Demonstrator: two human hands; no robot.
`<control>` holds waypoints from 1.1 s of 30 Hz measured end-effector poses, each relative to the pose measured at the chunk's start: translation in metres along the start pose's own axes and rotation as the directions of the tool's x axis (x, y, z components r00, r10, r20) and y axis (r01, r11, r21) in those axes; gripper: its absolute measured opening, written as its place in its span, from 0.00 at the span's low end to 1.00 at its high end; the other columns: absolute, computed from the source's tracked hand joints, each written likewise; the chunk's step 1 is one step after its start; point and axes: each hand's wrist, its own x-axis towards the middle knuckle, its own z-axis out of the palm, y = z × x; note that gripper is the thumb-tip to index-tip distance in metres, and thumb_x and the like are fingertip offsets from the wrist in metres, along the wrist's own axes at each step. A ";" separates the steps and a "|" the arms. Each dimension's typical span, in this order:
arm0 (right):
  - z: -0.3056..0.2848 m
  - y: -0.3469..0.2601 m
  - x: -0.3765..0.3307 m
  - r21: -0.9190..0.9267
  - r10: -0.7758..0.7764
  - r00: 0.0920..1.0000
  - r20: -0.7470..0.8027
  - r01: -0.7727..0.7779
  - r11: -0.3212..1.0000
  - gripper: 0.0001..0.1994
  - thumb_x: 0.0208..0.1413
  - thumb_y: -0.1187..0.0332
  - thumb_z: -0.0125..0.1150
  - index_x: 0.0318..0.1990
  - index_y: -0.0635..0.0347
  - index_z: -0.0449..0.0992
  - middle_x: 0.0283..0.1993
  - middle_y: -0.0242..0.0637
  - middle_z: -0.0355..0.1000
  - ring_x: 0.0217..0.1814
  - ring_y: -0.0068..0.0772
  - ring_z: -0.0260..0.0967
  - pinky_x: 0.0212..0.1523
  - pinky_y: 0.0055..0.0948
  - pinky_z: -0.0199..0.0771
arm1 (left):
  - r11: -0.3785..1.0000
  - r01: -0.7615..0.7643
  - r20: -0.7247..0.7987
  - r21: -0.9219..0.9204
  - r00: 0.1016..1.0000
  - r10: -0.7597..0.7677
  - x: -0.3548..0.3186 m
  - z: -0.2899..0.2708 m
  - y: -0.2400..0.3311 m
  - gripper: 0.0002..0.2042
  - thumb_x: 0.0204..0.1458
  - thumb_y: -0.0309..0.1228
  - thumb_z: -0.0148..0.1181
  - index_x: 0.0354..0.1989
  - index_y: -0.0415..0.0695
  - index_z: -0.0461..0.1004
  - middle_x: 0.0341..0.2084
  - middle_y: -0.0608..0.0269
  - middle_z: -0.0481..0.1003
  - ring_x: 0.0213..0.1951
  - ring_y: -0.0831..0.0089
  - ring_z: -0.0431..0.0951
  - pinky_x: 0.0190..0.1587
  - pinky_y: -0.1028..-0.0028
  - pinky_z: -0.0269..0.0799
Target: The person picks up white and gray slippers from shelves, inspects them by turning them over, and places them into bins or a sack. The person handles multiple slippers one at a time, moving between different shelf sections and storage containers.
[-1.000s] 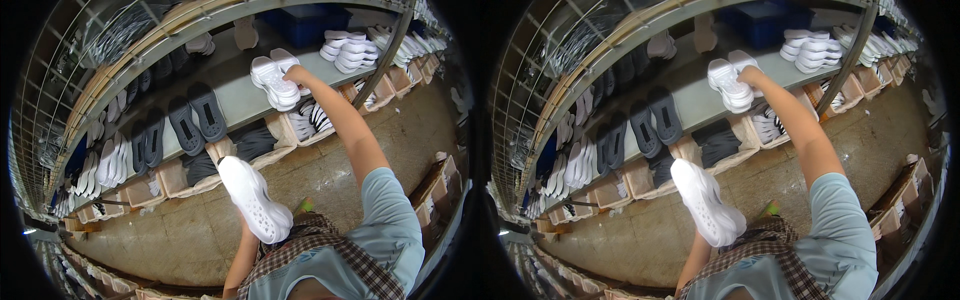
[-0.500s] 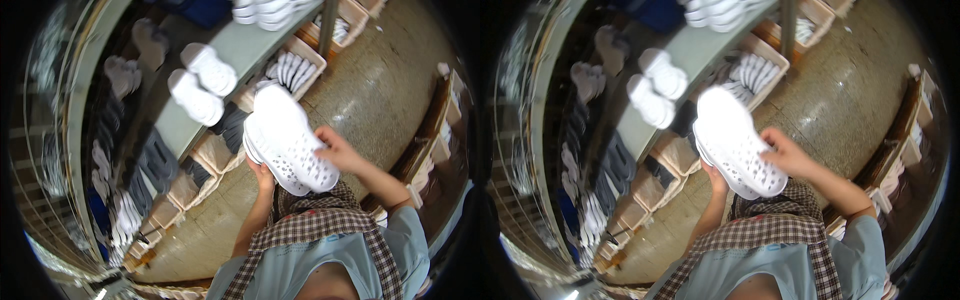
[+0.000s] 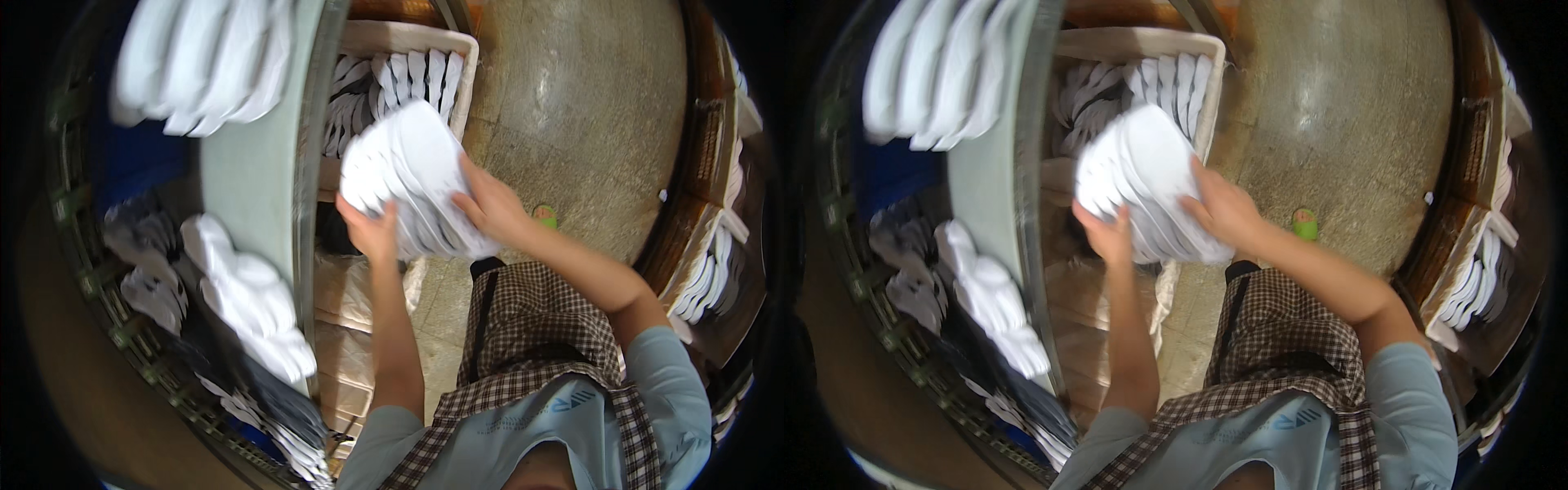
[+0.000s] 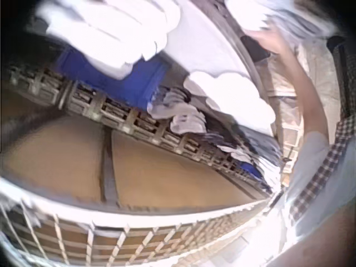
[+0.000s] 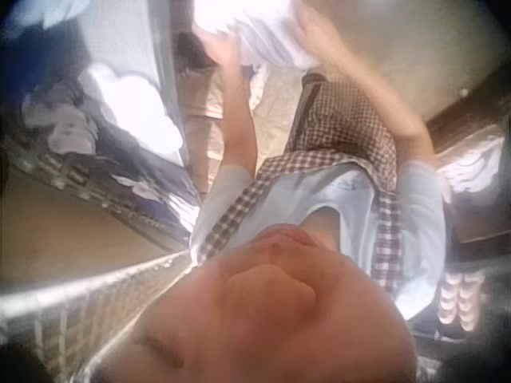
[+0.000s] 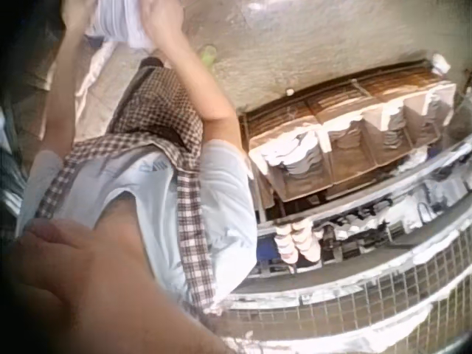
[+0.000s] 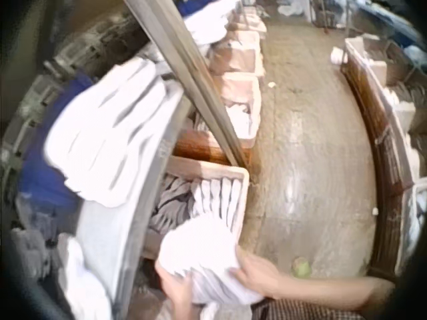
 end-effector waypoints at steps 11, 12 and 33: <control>0.223 0.125 0.225 0.424 0.155 0.959 0.236 -0.245 0.872 0.43 0.47 0.53 0.56 0.63 0.75 0.46 0.59 0.65 0.56 0.58 0.52 0.60 0.58 0.35 0.60 | 0.545 -0.310 0.117 0.779 0.926 0.360 0.222 0.107 -0.069 0.48 0.32 0.50 0.69 0.63 0.48 0.50 0.46 0.43 0.68 0.44 0.48 0.71 0.45 0.55 0.67; 0.220 0.151 0.228 0.273 0.243 0.868 0.433 -0.384 0.882 0.25 0.49 0.61 0.53 0.52 0.70 0.68 0.47 0.57 0.70 0.47 0.50 0.70 0.47 0.36 0.70 | 0.629 -0.340 0.156 0.699 0.931 0.330 0.213 0.137 -0.089 0.50 0.32 0.50 0.69 0.63 0.46 0.48 0.49 0.42 0.65 0.47 0.47 0.69 0.48 0.55 0.65; 0.195 0.106 -0.015 0.414 -0.229 0.925 0.303 0.089 0.906 0.09 0.44 0.73 0.57 0.35 0.58 0.73 0.30 0.38 0.71 0.35 0.43 0.69 0.33 0.39 0.70 | 0.964 -0.155 0.409 0.217 0.911 0.055 0.269 0.186 -0.191 0.53 0.37 0.49 0.67 0.64 0.33 0.39 0.62 0.36 0.47 0.63 0.50 0.51 0.63 0.62 0.47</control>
